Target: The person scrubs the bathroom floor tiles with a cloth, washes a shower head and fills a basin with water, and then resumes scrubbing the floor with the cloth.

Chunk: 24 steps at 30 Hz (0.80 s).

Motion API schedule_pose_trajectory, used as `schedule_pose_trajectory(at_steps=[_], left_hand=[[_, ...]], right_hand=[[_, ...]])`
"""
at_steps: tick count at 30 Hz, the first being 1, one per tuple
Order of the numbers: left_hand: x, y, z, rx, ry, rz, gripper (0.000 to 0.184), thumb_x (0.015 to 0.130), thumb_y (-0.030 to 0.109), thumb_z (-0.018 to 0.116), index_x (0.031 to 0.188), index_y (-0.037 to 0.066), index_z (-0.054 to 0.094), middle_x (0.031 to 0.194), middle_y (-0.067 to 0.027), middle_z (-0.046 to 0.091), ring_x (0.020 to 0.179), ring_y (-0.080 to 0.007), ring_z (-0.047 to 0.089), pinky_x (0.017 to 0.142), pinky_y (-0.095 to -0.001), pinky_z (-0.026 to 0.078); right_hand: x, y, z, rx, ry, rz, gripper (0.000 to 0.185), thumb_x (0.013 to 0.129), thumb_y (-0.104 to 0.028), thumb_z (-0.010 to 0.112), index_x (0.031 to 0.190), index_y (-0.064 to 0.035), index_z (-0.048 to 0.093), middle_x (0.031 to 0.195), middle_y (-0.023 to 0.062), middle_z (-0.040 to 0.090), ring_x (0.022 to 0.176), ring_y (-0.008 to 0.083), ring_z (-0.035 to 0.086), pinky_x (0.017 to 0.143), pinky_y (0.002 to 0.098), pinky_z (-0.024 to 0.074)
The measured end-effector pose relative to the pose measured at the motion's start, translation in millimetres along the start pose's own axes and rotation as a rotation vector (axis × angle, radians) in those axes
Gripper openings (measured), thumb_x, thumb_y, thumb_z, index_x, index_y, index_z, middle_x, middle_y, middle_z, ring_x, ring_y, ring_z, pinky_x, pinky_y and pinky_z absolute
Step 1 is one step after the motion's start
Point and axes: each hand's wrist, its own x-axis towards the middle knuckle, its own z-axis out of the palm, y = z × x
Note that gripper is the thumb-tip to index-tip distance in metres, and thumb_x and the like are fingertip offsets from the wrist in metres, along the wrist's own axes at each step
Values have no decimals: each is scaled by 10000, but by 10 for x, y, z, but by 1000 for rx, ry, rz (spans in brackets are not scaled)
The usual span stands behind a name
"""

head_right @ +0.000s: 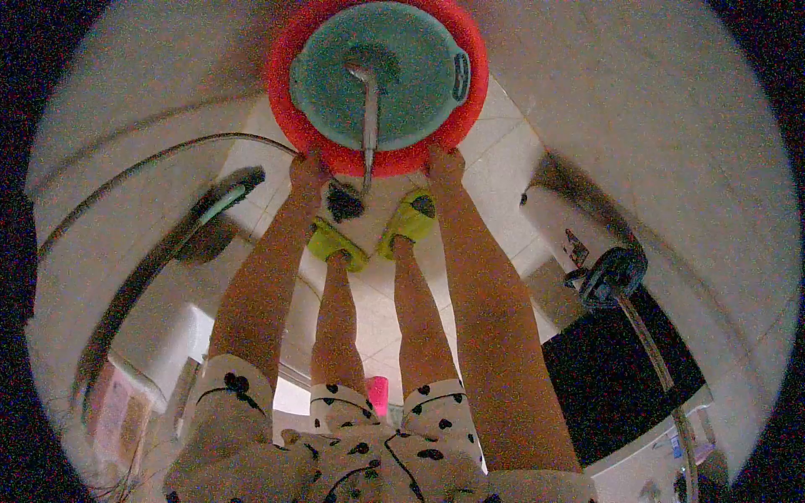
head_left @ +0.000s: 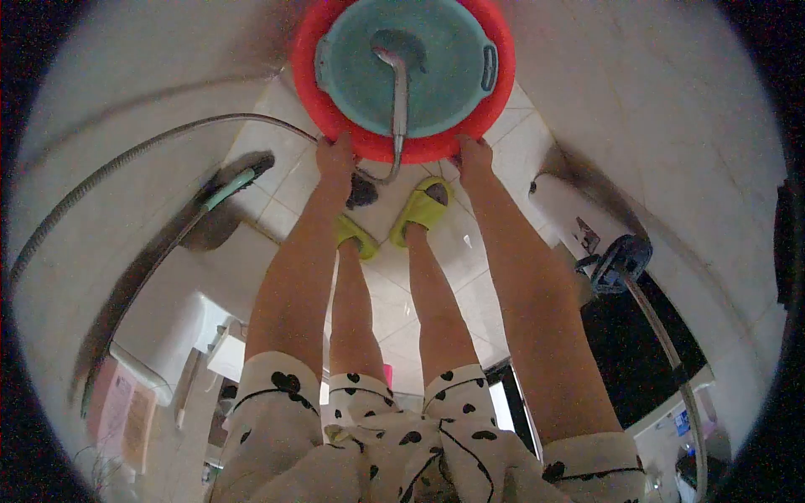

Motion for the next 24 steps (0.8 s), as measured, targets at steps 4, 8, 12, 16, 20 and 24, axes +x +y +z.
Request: schedule_pose_trajectory(at_steps=[4,8,12,16,20,24], left_hand=[[-47,-455,-202,22,-93,6,363,817,226,582,1078,6,460,888,-123,576,652,-207,573,530,-311,502],[-381,-629,-269,-30,-50,-70,399,822,232,591,1121,15,437,893,-122,574,654,-206,566,519,-310,492],[-581,-953,-277,-11,8,-118,339,810,236,602,1028,2,490,923,-99,571,711,-189,572,539,-313,494],[-859,-1094,-276,-215,-78,-127,345,837,225,589,1090,31,455,1012,-101,555,775,-190,575,599,-324,514],[-932,-1226,-343,-123,-126,-130,327,857,200,569,1107,32,442,1025,-102,554,802,-184,576,618,-324,522],[-905,-1416,-321,-113,-153,19,339,854,218,575,1102,29,443,1011,-107,558,790,-182,570,606,-312,516]], right_hand=[[-185,240,-221,7,28,44,305,775,-139,581,1060,-75,493,948,58,577,745,187,584,617,311,512],[-476,381,-400,174,9,89,299,759,-127,599,1035,-80,492,887,41,566,690,176,561,592,320,506],[-573,486,-633,58,91,164,323,753,-110,611,1049,-81,486,880,46,562,663,178,555,578,311,508],[-521,702,-935,-26,32,115,332,757,-101,610,1063,-86,484,916,53,570,693,172,567,598,299,516],[-535,860,-1072,66,3,137,309,785,-108,600,1072,-92,488,948,62,579,748,180,584,634,302,527],[-581,898,-1180,89,-138,79,315,813,-137,603,1099,-87,480,1014,74,574,853,203,581,709,328,519]])
